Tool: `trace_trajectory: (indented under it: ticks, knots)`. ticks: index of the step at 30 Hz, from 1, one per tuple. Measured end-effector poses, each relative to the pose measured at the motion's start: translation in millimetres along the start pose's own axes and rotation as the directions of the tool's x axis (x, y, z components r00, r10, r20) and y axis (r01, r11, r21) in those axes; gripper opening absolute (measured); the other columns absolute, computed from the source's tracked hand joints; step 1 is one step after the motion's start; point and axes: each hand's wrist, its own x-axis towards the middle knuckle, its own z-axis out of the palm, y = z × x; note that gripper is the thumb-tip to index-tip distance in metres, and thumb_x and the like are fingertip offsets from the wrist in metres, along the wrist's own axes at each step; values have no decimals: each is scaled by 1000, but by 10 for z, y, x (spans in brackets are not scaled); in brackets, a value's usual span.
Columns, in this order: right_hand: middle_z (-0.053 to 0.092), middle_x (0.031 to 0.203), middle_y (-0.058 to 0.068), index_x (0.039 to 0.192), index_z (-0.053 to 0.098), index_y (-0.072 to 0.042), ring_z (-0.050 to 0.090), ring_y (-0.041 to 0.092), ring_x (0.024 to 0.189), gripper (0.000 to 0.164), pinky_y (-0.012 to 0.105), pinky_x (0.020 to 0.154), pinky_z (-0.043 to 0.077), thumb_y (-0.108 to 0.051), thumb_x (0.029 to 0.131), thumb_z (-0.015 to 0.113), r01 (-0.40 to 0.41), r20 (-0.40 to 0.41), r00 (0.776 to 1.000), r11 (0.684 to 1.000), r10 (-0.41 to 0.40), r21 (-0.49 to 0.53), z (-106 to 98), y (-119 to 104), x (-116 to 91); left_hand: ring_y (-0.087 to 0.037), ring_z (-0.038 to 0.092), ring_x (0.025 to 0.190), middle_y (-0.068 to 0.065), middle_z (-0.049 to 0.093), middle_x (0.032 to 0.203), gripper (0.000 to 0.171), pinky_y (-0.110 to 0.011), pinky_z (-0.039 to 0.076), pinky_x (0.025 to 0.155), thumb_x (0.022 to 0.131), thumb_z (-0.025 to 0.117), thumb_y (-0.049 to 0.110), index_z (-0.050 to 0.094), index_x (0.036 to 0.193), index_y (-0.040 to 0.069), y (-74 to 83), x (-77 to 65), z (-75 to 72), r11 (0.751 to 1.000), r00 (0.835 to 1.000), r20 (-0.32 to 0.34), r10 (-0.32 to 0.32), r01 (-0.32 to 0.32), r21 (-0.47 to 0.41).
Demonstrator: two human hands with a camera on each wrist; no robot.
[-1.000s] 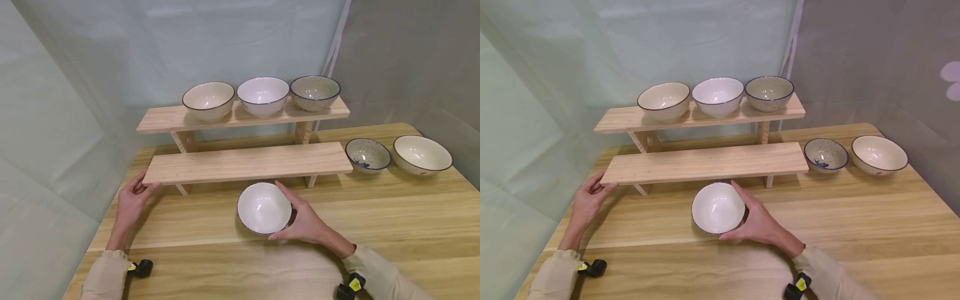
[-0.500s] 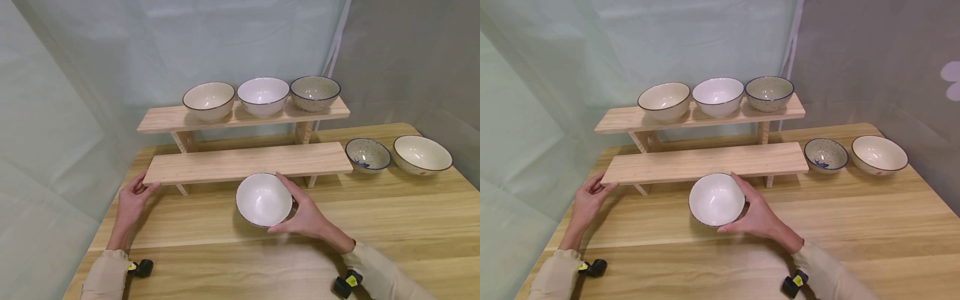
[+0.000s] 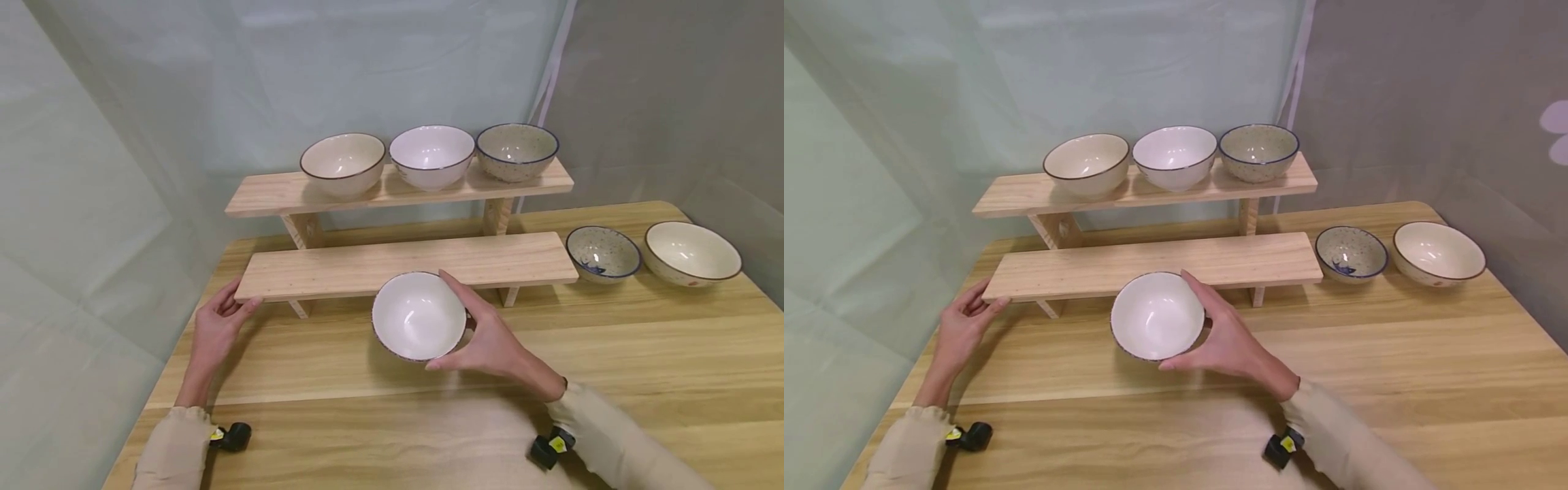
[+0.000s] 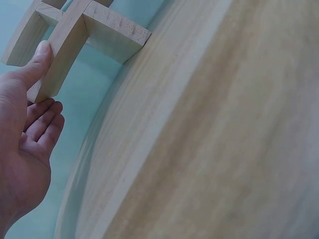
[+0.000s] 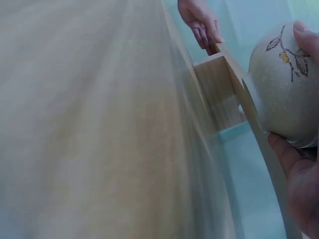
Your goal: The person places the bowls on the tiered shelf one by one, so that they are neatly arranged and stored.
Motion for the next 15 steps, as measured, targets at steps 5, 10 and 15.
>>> trace_trajectory:
  ticks: [5,10,15]
  knots:
    - [41,157,13,163,32,-8,55,33,126,128,37,91,58,-11,57,104,24,-4,1000,1000,-24,-5,28,-38,87,11,57,109,-32,47,148,65,-9,50,85,100,72,14,41,156,-3,-4,10,7,1000,1000,-2,3,-3,-22]
    - [43,155,15,162,33,-6,57,33,123,128,36,89,59,-8,55,103,72,-13,997,997,-72,0,59,-80,191,12,58,106,-34,46,148,66,-9,50,84,100,72,13,42,155,-4,-2,12,14,999,1000,-6,-5,5,-32]
    - [45,154,18,161,35,-7,56,36,125,127,41,92,58,-7,55,103,104,-27,994,995,-104,-8,94,-124,291,13,58,105,-34,46,148,67,-9,50,84,100,72,16,41,156,-4,8,3,13,1000,1000,-5,-9,9,-17]
